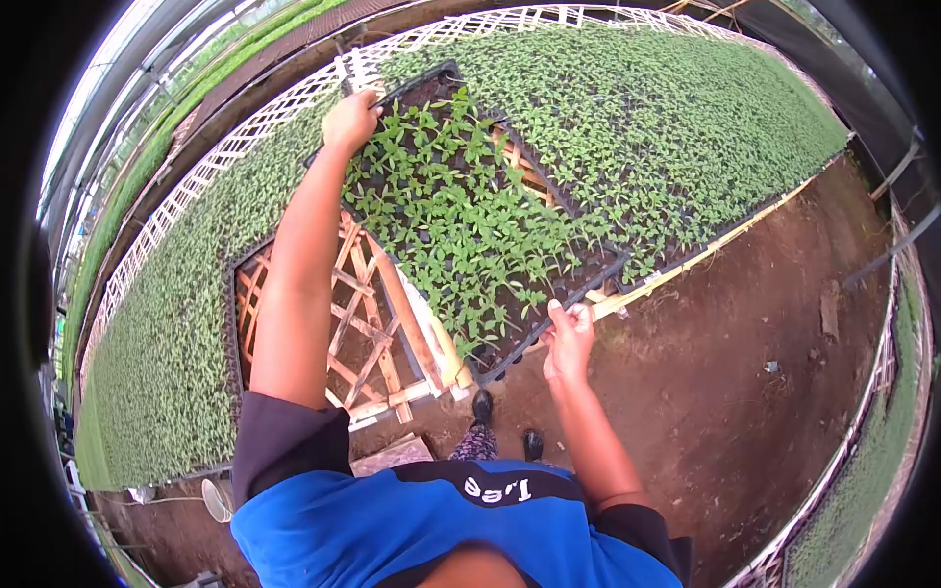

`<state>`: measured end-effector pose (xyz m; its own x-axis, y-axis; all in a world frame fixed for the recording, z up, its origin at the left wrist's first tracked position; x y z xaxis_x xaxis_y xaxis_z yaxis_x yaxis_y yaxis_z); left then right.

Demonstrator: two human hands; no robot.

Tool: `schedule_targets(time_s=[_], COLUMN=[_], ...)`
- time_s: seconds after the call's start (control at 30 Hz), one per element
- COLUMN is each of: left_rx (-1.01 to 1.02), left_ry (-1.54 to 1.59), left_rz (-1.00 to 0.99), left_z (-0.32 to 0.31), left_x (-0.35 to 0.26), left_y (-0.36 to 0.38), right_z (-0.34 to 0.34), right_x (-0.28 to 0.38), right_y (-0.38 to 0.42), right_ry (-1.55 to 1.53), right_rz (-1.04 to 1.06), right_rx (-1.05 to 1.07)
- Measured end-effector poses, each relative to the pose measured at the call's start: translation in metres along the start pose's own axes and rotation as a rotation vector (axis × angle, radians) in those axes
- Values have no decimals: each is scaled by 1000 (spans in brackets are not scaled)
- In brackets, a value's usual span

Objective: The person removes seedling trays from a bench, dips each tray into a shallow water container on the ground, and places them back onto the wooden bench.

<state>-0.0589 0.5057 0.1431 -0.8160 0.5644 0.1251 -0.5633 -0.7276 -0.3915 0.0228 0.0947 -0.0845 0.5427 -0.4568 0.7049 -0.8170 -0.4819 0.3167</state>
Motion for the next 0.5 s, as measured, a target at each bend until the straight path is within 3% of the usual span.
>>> schedule_targets(time_s=[0.17, 0.23, 0.5], left_rx=[32, 200, 500], left_ry=[57, 70, 14], left_rz=[-107, -100, -36], left_z=[-91, -141, -352], left_x=[-48, -62, -77], left_y=[-81, -101, -128], right_z=[4, 8, 78], right_x=[-26, -35, -68], right_y=[-7, -11, -11], right_ry=[-60, -84, 180], right_rz=[-45, -40, -155], right_rx=[-208, -230, -433])
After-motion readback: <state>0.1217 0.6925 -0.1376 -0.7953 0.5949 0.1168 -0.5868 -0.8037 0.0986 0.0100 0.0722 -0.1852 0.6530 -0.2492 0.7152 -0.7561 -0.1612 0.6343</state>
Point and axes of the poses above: each hand's wrist, its own y-axis away from the middle knuckle, its own z-axis out of the back of the hand, x = y × z, the point moved 10 cm from there along -y, towards the middle knuckle, and after that the axes turned 12 degrees about -y, right-handed, at the moved point
